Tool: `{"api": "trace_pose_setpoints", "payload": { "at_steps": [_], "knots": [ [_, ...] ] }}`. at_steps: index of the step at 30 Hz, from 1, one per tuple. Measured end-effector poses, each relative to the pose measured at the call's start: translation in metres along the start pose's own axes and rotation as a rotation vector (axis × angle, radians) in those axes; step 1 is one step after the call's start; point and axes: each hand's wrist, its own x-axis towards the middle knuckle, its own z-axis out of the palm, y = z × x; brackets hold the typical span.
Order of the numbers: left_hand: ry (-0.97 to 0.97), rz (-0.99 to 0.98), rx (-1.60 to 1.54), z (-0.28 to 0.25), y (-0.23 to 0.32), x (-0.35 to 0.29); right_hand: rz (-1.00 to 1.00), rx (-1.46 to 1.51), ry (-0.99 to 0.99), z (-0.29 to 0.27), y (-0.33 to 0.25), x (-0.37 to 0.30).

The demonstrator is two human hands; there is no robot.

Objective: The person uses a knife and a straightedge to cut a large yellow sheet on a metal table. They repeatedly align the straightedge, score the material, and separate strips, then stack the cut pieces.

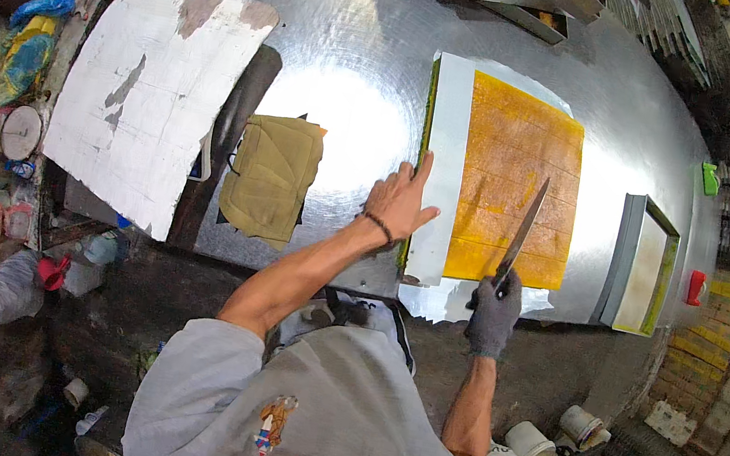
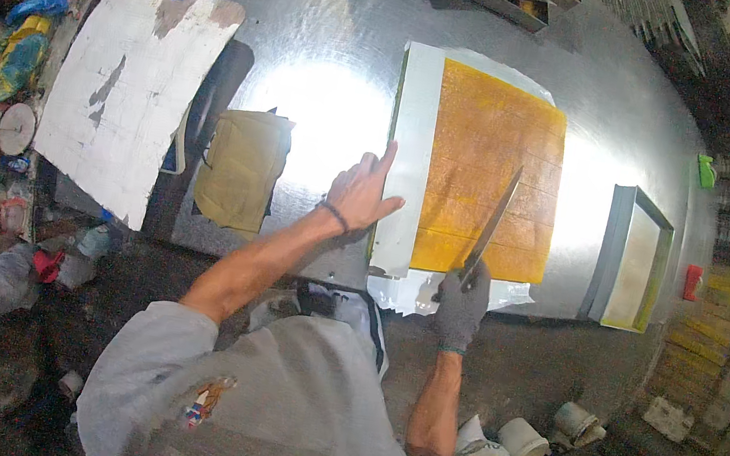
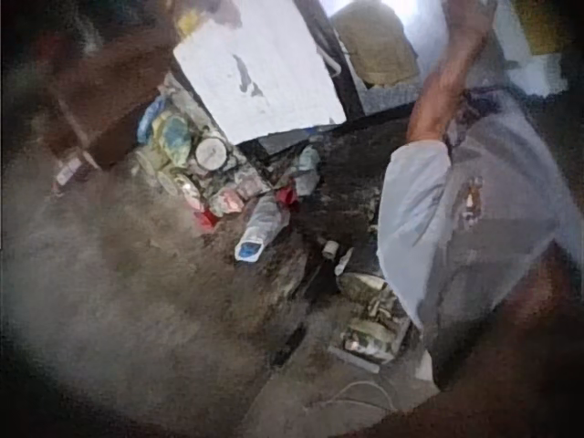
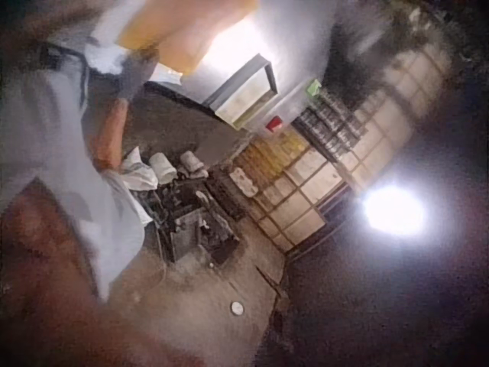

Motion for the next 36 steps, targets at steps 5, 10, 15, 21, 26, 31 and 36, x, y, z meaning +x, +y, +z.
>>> {"api": "trace_pose_setpoints", "payload": {
  "at_steps": [5, 10, 15, 21, 26, 31, 36],
  "knots": [
    [0.036, -0.078, 0.047, -0.003, 0.013, 0.046, -0.119, 0.109, -0.103, 0.012, -0.035, 0.039],
    [-0.013, -0.143, 0.015, -0.009, 0.028, 0.054, -0.083, 0.111, -0.202, 0.025, -0.032, 0.054],
    [-0.017, -0.179, -0.028, -0.006, 0.03, 0.059, -0.019, 0.059, -0.232, 0.029, -0.028, 0.055],
    [-0.002, -0.182, -0.052, -0.004, 0.029, 0.061, -0.044, 0.0, -0.258, 0.032, -0.033, 0.066],
    [0.011, -0.155, -0.079, 0.001, 0.024, 0.063, -0.058, -0.049, -0.274, 0.039, -0.043, 0.075],
    [0.002, -0.154, -0.102, 0.001, 0.023, 0.064, -0.129, -0.038, -0.257, 0.049, -0.041, 0.084],
    [-0.038, -0.204, -0.085, -0.011, 0.028, 0.061, -0.012, -0.15, -0.248, 0.063, -0.037, 0.088]
  ]
}}
